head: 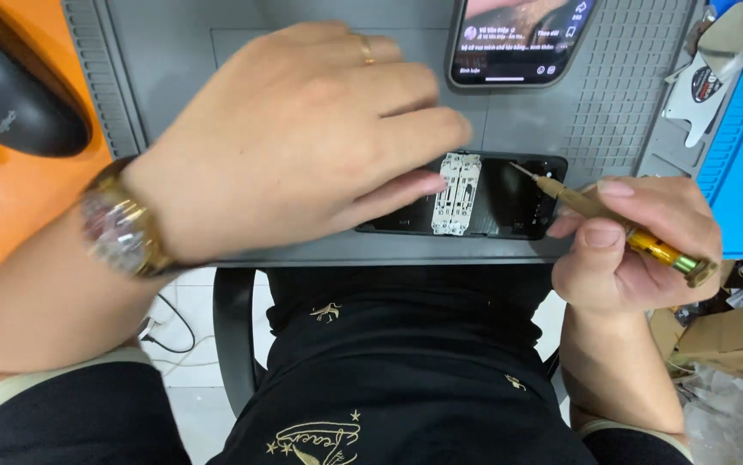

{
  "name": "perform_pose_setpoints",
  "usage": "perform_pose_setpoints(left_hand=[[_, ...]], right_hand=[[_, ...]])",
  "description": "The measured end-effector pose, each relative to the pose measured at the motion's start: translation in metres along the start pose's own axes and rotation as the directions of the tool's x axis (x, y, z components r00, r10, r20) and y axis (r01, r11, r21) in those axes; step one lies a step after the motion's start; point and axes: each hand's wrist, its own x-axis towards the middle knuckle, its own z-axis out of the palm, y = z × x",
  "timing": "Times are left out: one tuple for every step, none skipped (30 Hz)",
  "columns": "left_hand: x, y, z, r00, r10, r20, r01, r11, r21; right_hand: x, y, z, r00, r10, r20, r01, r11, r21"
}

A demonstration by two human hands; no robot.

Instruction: The person uses a screwdriver to remove screws from the back of a disassembled smartphone lying on a gray mat. They carefully unscrew multiple fasteners from the metal frame and internal components while holding the device steady with their left hand.

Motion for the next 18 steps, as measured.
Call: perform_pose_setpoints(left_hand=[[-0.002, -0.002, 0.007, 1.000, 0.002, -0.002, -0.002, 1.000, -0.004], [-0.004, -0.003, 0.013, 0.998, 0.021, -0.052, -0.020, 1.000, 0.012], [-0.007, -0.003, 0.020, 0.994, 0.035, -0.100, -0.032, 0.999, 0.030], [-0.009, -0.002, 0.022, 0.995, 0.030, -0.100, -0.028, 0.999, 0.025], [-0.012, -0.001, 0.023, 0.997, 0.011, -0.076, -0.013, 1.000, -0.021], [-0.014, 0.000, 0.025, 0.999, -0.007, -0.052, 0.003, 0.998, -0.066], [-0.014, -0.001, 0.026, 0.999, -0.013, -0.051, 0.009, 0.998, -0.069], [-0.013, -0.001, 0.027, 0.999, -0.011, -0.040, 0.011, 1.000, -0.010], [-0.013, 0.000, 0.029, 1.000, -0.012, -0.028, 0.013, 0.999, 0.052], [-0.015, 0.001, 0.030, 0.999, -0.020, -0.027, 0.021, 0.998, 0.051], [-0.014, 0.002, 0.032, 0.999, -0.030, 0.023, 0.030, 0.999, 0.024], [-0.013, 0.003, 0.033, 0.997, -0.040, 0.072, 0.040, 0.999, -0.002], [-0.013, 0.005, 0.034, 0.997, -0.039, 0.073, 0.039, 0.999, -0.002], [-0.013, 0.007, 0.035, 0.996, -0.054, 0.072, 0.051, 0.998, 0.040], [-0.012, 0.010, 0.036, 0.995, -0.067, 0.071, 0.061, 0.995, 0.081], [-0.012, 0.015, 0.036, 0.995, -0.064, 0.073, 0.058, 0.995, 0.081], [-0.011, 0.020, 0.036, 0.994, -0.077, 0.076, 0.065, 0.986, 0.151], [-0.009, 0.024, 0.036, 0.993, -0.091, 0.076, 0.073, 0.973, 0.219]], right_hand=[[0.003, 0.001, 0.003, 1.000, 0.002, 0.002, -0.002, 1.000, -0.004], [0.005, 0.001, 0.005, 0.999, -0.025, -0.021, 0.024, 1.000, -0.012], [0.007, 0.001, 0.008, 0.998, -0.050, -0.039, 0.049, 0.999, -0.016], [0.008, 0.001, 0.009, 0.998, -0.046, -0.034, 0.046, 0.999, -0.015], [0.010, 0.002, 0.011, 0.998, -0.042, -0.048, 0.043, 0.999, 0.015], [0.011, 0.002, 0.013, 0.997, -0.037, -0.062, 0.040, 0.998, 0.045], [0.010, 0.002, 0.013, 0.998, -0.035, -0.056, 0.037, 0.998, 0.048], [0.008, 0.002, 0.012, 0.999, -0.017, -0.039, 0.019, 0.999, 0.049], [0.006, 0.002, 0.011, 1.000, -0.001, -0.022, 0.002, 0.999, 0.052], [0.005, 0.000, 0.011, 1.000, 0.000, -0.016, 0.001, 0.998, 0.057], [0.005, -0.001, 0.012, 1.000, 0.018, -0.018, -0.017, 0.999, 0.043], [0.004, -0.002, 0.011, 0.999, 0.035, -0.021, -0.034, 0.999, 0.028], [0.005, -0.001, 0.012, 0.999, 0.035, -0.022, -0.035, 0.999, 0.029], [0.005, -0.001, 0.012, 0.999, 0.027, -0.025, -0.026, 0.999, 0.045], [0.004, -0.001, 0.011, 0.999, 0.020, -0.030, -0.018, 0.998, 0.061], [0.003, 0.001, 0.011, 0.999, 0.022, -0.034, -0.020, 0.998, 0.060], [0.003, 0.002, 0.010, 0.999, 0.007, -0.043, -0.004, 0.998, 0.068], [0.003, 0.003, 0.010, 0.999, -0.008, -0.053, 0.012, 0.997, 0.075]])
